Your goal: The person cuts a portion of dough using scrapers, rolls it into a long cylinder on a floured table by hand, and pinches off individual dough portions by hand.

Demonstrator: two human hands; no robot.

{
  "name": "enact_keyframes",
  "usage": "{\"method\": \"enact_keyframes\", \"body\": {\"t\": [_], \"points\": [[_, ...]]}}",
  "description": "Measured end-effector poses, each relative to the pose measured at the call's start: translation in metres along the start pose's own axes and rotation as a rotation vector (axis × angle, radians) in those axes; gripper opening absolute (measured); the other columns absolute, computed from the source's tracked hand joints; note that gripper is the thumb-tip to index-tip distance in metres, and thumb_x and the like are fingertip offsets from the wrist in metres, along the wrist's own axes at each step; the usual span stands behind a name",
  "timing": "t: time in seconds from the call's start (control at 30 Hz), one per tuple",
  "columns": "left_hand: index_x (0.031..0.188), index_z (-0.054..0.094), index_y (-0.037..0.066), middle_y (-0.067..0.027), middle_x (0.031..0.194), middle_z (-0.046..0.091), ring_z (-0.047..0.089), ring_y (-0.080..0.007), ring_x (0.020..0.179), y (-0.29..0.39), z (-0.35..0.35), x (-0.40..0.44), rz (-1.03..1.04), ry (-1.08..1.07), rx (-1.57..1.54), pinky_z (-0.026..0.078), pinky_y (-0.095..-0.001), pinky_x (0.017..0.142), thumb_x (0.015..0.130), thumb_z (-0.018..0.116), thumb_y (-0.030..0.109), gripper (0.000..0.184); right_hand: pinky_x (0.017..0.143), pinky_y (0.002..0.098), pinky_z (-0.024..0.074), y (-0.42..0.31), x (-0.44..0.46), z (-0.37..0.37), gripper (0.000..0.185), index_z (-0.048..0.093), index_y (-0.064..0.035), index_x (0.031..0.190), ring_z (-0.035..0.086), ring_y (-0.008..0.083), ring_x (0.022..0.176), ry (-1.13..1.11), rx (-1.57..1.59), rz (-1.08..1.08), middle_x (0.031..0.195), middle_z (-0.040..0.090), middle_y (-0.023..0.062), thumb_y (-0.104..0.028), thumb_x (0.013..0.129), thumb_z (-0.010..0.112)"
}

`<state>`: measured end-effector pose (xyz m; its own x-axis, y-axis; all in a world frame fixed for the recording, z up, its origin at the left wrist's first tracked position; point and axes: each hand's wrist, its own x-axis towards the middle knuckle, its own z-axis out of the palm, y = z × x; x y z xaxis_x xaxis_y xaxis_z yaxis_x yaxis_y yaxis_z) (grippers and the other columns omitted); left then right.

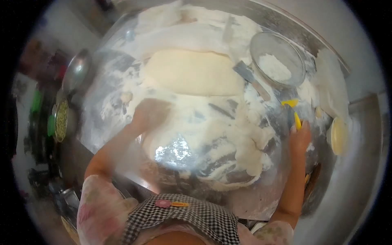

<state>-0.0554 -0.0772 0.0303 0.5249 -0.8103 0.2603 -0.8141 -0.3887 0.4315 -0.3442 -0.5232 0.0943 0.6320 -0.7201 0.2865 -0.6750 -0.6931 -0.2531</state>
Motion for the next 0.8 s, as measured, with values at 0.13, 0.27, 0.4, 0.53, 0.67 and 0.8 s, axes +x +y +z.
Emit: {"method": "enact_keyframes", "body": {"t": [0.13, 0.27, 0.4, 0.53, 0.67, 0.8], "points": [[0.101, 0.069, 0.010, -0.0102, 0.102, 0.067, 0.057, -0.0282, 0.106, 0.010, 0.009, 0.016, 0.262, 0.004, 0.123, 0.044, -0.0408, 0.092, 0.085, 0.058, 0.029, 0.026, 0.075, 0.0385, 0.0459, -0.083, 0.019, -0.008, 0.028, 0.055, 0.0004, 0.104, 0.059, 0.0369, 0.084, -0.056, 0.229, -0.018, 0.093, 0.061, 0.0195, -0.015, 0.083, 0.062], [0.102, 0.064, 0.008, -0.0124, 0.111, 0.061, 0.055, -0.0329, 0.104, -0.052, 0.003, 0.018, -0.056, -0.002, 0.130, 0.042, -0.0452, 0.089, 0.080, 0.057, 0.009, 0.023, 0.072, 0.0324, 0.0437, -0.176, 0.031, 0.003, 0.028, 0.057, 0.0021, 0.106, 0.053, 0.0233, 0.078, -0.071, 0.530, -0.294, 0.085, 0.058, 0.0110, -0.015, 0.084, 0.060], [0.104, 0.062, 0.004, -0.0161, 0.103, 0.060, 0.055, -0.0360, 0.100, -0.097, -0.029, 0.054, -0.274, 0.445, -0.136, 0.042, -0.0427, 0.089, 0.079, 0.061, 0.009, 0.025, 0.063, 0.0261, 0.0394, -0.277, 0.046, 0.027, 0.023, 0.059, 0.0021, 0.101, 0.044, 0.0093, 0.069, -0.202, 0.713, -0.506, 0.075, 0.052, 0.0004, -0.014, 0.084, 0.059], [0.107, 0.060, 0.004, -0.0155, 0.109, 0.059, 0.055, -0.0337, 0.104, -0.131, -0.023, 0.089, -0.347, 0.493, -0.225, 0.042, -0.0400, 0.093, 0.079, 0.068, 0.017, 0.032, 0.071, 0.0394, 0.0475, -0.393, 0.052, 0.034, 0.025, 0.059, 0.0005, 0.101, 0.061, 0.0353, 0.076, -0.394, 0.584, -0.519, 0.083, 0.064, 0.0213, -0.012, 0.079, 0.060], [0.108, 0.059, 0.004, -0.0146, 0.110, 0.059, 0.056, -0.0312, 0.105, -0.138, -0.022, 0.101, -0.462, 0.448, -0.473, 0.043, -0.0377, 0.092, 0.076, 0.073, 0.020, 0.038, 0.075, 0.0444, 0.0482, -0.461, 0.064, 0.065, 0.025, 0.060, -0.0011, 0.099, 0.061, 0.0400, 0.085, -0.371, 0.406, -0.642, 0.090, 0.065, 0.0222, -0.014, 0.078, 0.060], [0.108, 0.058, 0.004, -0.0148, 0.108, 0.062, 0.058, -0.0282, 0.101, -0.147, -0.022, 0.100, -0.476, 0.386, -0.628, 0.045, -0.0365, 0.088, 0.076, 0.072, 0.015, 0.038, 0.079, 0.0449, 0.0493, -0.490, 0.066, 0.097, 0.030, 0.061, -0.0017, 0.103, 0.062, 0.0392, 0.088, -0.402, 0.237, -0.614, 0.092, 0.065, 0.0217, -0.015, 0.077, 0.060]]}}
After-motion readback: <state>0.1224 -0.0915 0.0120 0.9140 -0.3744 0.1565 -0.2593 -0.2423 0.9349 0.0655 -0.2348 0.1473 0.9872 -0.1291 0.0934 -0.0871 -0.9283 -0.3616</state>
